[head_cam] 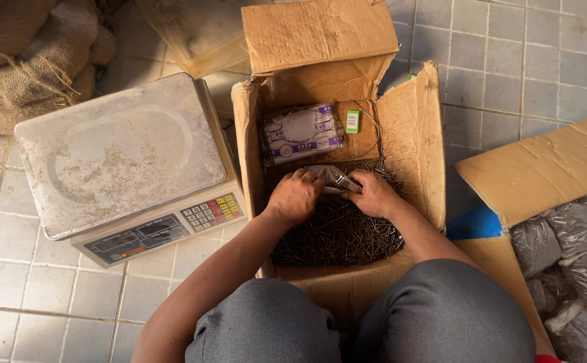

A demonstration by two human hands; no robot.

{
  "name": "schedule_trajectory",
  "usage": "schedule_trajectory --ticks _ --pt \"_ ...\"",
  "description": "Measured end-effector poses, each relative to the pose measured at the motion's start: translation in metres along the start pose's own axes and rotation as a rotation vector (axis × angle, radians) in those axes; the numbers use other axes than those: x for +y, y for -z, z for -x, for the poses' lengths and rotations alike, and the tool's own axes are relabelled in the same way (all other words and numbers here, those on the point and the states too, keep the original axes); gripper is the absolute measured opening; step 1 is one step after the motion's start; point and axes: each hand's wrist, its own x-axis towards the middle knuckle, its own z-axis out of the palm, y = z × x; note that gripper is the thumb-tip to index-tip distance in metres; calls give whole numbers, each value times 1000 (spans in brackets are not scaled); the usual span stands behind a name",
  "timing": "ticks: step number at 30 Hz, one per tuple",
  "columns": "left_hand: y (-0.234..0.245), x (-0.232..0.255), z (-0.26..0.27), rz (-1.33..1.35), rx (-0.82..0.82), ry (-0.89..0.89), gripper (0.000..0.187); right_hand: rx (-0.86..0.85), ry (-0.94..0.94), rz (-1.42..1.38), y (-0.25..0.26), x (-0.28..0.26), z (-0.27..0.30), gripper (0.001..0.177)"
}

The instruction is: The person fills small plastic bags with nails from a large box, weighs them on a digital scale, and then places the filled bags into a larger shipping box.

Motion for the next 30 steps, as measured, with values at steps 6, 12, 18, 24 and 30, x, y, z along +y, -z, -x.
schedule_trajectory --ticks 6,12,18,24,30 --pt "19 8 -3 -72 -64 -122 28 24 -37 -22 -4 13 -7 14" --pt "2 4 -14 58 -83 -21 25 -37 -58 -4 2 -21 -4 13" --pt "11 2 -11 56 -155 123 25 18 -40 -34 -3 5 -4 12" --pt "-13 -2 -12 61 -103 69 22 11 72 -8 -8 11 0 20" --pt "14 2 -6 15 -24 -64 23 60 157 87 -15 30 -3 27"
